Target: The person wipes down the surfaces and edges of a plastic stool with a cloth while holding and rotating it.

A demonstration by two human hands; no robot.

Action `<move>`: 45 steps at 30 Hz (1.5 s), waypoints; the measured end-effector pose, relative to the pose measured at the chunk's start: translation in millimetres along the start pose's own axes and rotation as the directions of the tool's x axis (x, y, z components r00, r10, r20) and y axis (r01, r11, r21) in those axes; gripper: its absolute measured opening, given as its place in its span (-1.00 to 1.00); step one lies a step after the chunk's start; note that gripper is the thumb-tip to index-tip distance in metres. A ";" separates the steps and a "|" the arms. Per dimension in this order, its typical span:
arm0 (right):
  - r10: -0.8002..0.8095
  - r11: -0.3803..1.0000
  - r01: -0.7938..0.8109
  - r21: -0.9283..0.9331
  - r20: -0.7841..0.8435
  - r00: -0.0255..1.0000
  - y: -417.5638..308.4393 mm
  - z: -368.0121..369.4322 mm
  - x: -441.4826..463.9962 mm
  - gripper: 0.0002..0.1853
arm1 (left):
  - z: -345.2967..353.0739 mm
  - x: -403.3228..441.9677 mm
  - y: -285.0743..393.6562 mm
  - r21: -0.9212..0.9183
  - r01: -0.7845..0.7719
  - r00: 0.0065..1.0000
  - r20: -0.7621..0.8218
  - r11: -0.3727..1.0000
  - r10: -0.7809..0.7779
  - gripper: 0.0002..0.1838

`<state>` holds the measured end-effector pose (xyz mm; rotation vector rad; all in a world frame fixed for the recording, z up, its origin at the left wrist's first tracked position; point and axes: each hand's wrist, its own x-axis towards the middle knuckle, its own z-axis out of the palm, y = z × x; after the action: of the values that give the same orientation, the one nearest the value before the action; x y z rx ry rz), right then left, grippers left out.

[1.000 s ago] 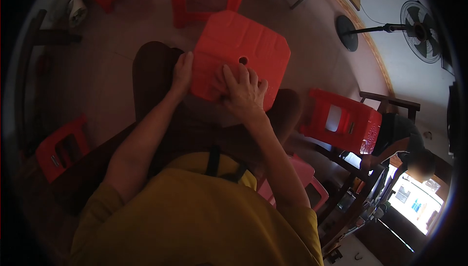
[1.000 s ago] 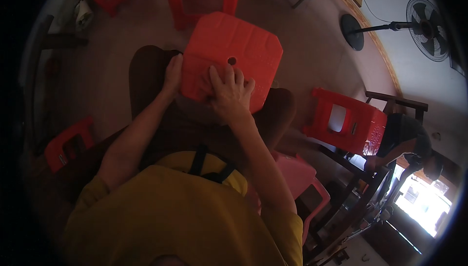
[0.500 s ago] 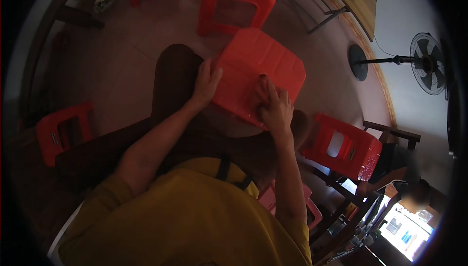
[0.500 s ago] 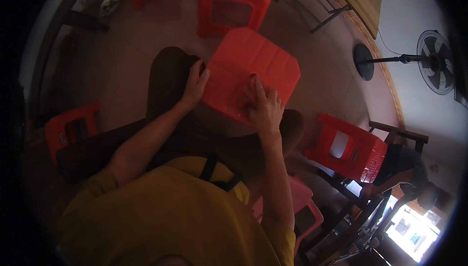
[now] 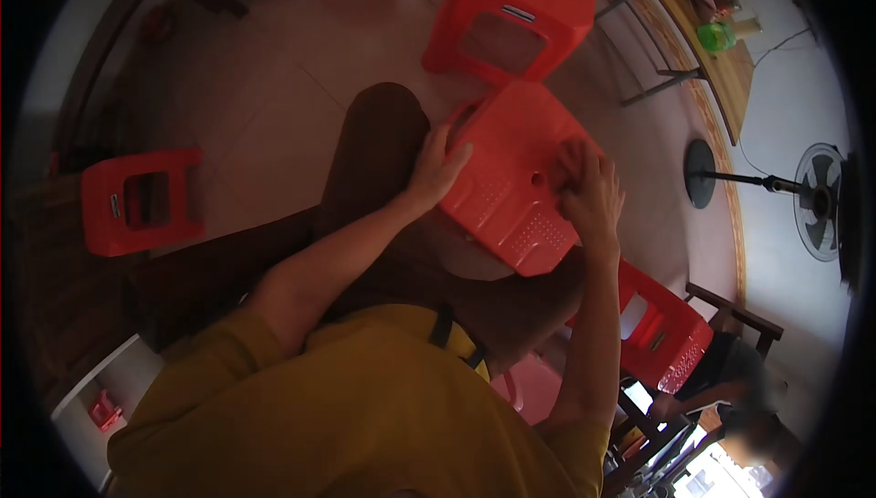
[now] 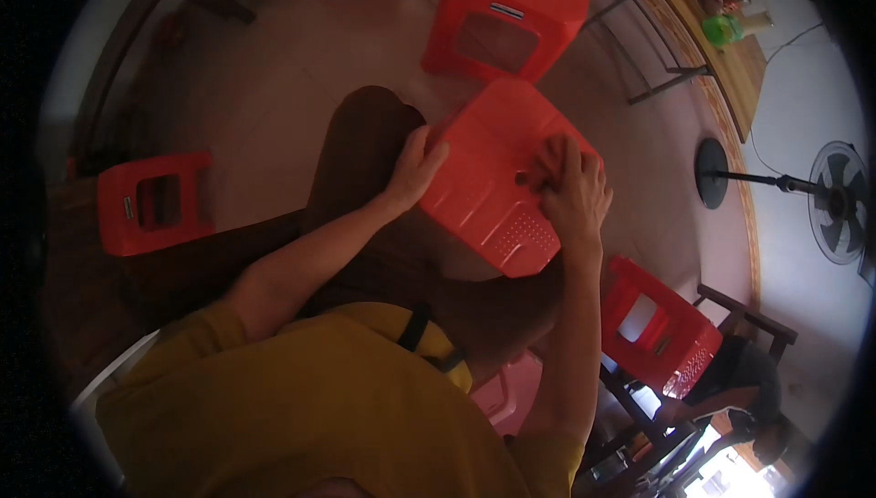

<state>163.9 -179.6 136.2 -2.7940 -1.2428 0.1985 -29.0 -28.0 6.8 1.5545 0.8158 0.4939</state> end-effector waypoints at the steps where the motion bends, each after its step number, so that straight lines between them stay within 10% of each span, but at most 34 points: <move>1: -0.009 1.000 0.009 -0.013 0.007 1.000 2.0 -0.1 12.4 -0.14 | 1.6 1.2 -2.2 -0.017 0.014 0.999 0.029 1.000 -0.014 -0.34; 14: 0.027 0.946 0.029 -0.322 0.168 0.985 -3.2 10.1 80.3 -0.41 | 5.6 4.8 -9.4 0.006 0.053 0.998 -0.034 0.999 -0.052 -0.49; 23: 0.027 0.957 0.088 -0.276 0.389 0.921 -25.1 -10.5 79.0 -0.57 | 6.6 4.6 -11.0 0.039 0.045 0.997 -0.057 0.998 -0.043 -0.50; 45: -0.296 0.949 0.314 -0.015 0.294 0.909 -69.2 10.7 34.2 -0.49 | 5.9 5.7 -12.0 0.037 0.040 0.997 -0.061 0.999 -0.037 -0.55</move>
<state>134.1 -107.7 131.1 -2.6369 -1.7586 0.5709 -23.6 -27.7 -6.7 1.5624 0.9046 0.5016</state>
